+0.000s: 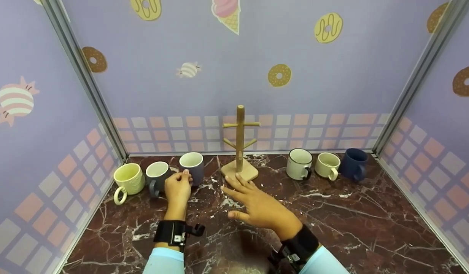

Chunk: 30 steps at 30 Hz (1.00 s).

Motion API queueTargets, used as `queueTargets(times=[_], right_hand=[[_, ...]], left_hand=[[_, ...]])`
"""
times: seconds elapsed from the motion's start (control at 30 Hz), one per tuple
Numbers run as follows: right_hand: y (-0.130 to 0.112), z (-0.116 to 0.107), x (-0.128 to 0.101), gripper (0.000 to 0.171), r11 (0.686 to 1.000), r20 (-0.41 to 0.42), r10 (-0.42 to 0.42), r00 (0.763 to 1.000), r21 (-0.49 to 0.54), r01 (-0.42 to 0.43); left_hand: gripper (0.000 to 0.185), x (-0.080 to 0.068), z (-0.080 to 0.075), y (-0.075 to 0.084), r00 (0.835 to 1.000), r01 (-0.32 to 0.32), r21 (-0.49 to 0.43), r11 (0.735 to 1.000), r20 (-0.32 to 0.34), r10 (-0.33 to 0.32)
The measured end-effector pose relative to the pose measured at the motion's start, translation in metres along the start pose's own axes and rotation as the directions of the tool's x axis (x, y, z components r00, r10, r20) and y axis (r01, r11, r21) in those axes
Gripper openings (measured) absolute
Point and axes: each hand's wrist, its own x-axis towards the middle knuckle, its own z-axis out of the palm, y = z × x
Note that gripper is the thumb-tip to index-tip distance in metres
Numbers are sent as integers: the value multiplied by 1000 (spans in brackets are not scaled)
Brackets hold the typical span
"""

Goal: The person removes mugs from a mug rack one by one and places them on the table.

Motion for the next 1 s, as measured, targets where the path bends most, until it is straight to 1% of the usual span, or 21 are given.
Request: queueTargets(times=[0.03, 0.07, 0.1, 0.2, 0.27, 0.3, 0.33, 0.4, 0.5, 0.53, 0.63, 0.7, 0.8, 0.87, 0.97, 1.0], right_hand=[[0, 1, 0, 84, 1000, 3, -2, 1000, 2, 2], [0, 1, 0, 84, 1000, 8, -2, 1000, 4, 2], [0, 2, 0, 84, 1000, 11, -5, 1000, 10, 5], [0, 4, -1, 83, 1000, 17, -13, 1000, 26, 13], [1, 5, -1, 82, 999, 22, -14, 1000, 36, 13], [1, 6, -1, 81, 999, 26, -13, 1000, 40, 12], [1, 6, -2, 80, 999, 31, -13, 999, 39, 11], [1, 7, -2, 79, 999, 35, -16, 999, 42, 14], [1, 8, -1, 79, 999, 51, -17, 999, 38, 15], [1, 8, -1, 79, 999, 54, -16, 998, 37, 14], [2, 7, -2, 80, 999, 64, -1, 998, 40, -1], [3, 6, -2, 81, 999, 69, 15, 998, 45, -18], [4, 5, -2, 82, 998, 71, 31, 997, 52, -35], [6, 4, -3, 82, 997, 71, 37, 997, 60, -42], [8, 1, -3, 83, 996, 60, 49, 997, 70, -53], [9, -1, -4, 83, 996, 55, 53, 997, 72, -56]], left_hand=[[31, -3, -1, 2, 1000, 11, -7, 1000, 3, -11], [31, 0, 1, -4, 1000, 29, 7, 1000, -4, -29], [31, -2, -1, -3, 1000, 19, -11, 1000, -1, -19], [33, -13, -5, 8, 1000, 15, -26, 1000, -7, -15], [34, -15, -5, 11, 1000, 19, -14, 1000, -18, -19], [34, -14, -5, 9, 1000, 18, -8, 1000, -20, -18], [36, -13, -5, 10, 999, 32, 6, 999, -25, -32], [37, -8, -3, 1, 999, 42, 29, 999, -29, -42], [37, 4, -3, -18, 998, 31, 77, 997, -49, -27], [37, 7, -3, -21, 998, 31, 98, 995, -58, -25], [36, 10, -4, -28, 997, 12, 155, 988, -81, 0], [36, 11, -4, -30, 996, 10, 183, 983, -86, 6], [37, 10, -7, -29, 997, 6, 206, 979, -79, 11], [36, 9, -10, -25, 997, 17, 215, 976, -74, -1], [33, 6, -15, -17, 998, 20, 244, 970, -63, -5], [32, 3, -17, -10, 998, 26, 262, 965, -69, -8]])
